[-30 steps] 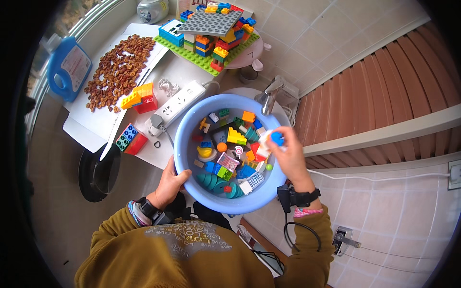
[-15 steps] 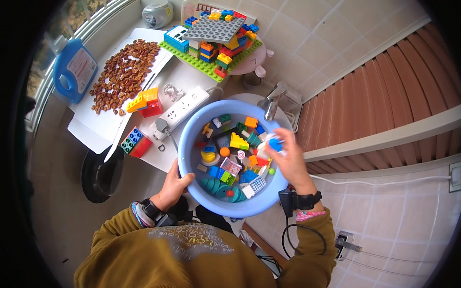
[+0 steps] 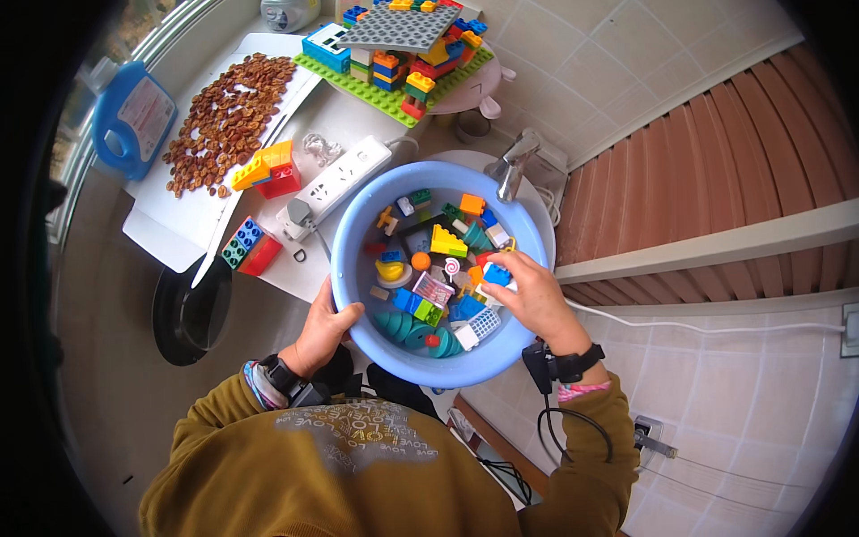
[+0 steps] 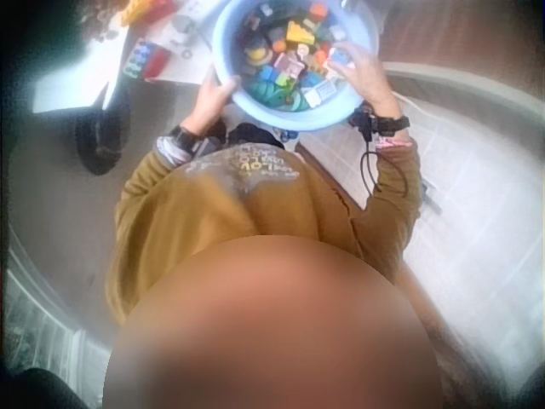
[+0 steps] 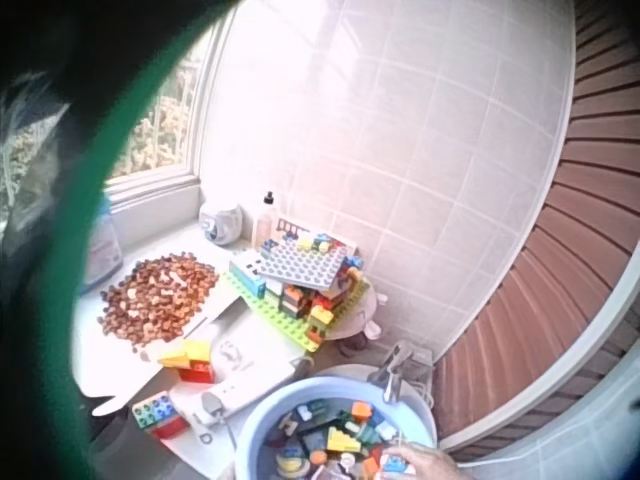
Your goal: The person picks individual Lego bricks from a blue basin and places them onto a partially built Lego structure on a countertop. They repeatedly reach into the basin, select pieces, and attach them to the structure. At the end, they pour the remaining bricks from the basin into a sink.
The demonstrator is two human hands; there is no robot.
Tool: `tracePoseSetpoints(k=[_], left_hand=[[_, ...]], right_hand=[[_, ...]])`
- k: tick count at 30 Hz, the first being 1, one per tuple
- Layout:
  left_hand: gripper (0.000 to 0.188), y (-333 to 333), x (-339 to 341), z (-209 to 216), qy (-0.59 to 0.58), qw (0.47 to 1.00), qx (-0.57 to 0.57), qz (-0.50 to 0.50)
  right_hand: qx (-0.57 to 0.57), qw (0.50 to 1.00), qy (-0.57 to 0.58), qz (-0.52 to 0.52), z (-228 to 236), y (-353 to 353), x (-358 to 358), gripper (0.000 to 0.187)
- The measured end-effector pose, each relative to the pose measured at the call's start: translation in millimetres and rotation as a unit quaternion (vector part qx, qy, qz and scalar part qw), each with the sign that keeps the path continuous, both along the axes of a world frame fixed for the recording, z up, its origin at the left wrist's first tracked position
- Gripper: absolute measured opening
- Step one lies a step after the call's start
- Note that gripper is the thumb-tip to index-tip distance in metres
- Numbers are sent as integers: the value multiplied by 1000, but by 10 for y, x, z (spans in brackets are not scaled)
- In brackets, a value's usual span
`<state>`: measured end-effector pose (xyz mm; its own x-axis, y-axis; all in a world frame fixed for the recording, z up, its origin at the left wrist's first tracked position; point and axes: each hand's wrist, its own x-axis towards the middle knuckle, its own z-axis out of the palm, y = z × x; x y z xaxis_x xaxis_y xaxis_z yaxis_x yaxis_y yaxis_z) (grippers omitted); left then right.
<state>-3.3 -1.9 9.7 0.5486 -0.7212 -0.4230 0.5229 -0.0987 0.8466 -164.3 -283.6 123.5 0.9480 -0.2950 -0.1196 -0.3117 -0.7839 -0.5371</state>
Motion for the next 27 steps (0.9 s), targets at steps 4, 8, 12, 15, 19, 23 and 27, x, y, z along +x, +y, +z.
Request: tracePoseSetpoints(k=[4, 8, 12, 15, 19, 23, 27], left_hand=[[65, -19, 6, -27, 4, 1000, -4, 12], [67, -37, 29, -11, -14, 1000, -24, 12], [67, -4, 9, 17, 7, 1000, -17, 11], [67, -7, 11, 8, -2, 1000, -26, 15], [68, -9, 27, 14, -5, 1000, -22, 3], [68, -14, 25, 25, -12, 1000, -18, 13], [68, -11, 23, 36, 1, 1000, -25, 8]], right_hand=[[187, 948, -192, -173, 0, 22, -5, 37], [128, 979, -110, -113, 2, 48, 38, 40], [206, 964, -87, -147, 19, 56, 58, 48], [212, 966, -12, -150, -1, 50, 62, 45], [249, 958, -7, -141, -60, 39, 95, 39], [191, 974, -45, -109, -91, 31, 131, 39], [102, 990, -51, -83, -9, -1, 212, 39]])
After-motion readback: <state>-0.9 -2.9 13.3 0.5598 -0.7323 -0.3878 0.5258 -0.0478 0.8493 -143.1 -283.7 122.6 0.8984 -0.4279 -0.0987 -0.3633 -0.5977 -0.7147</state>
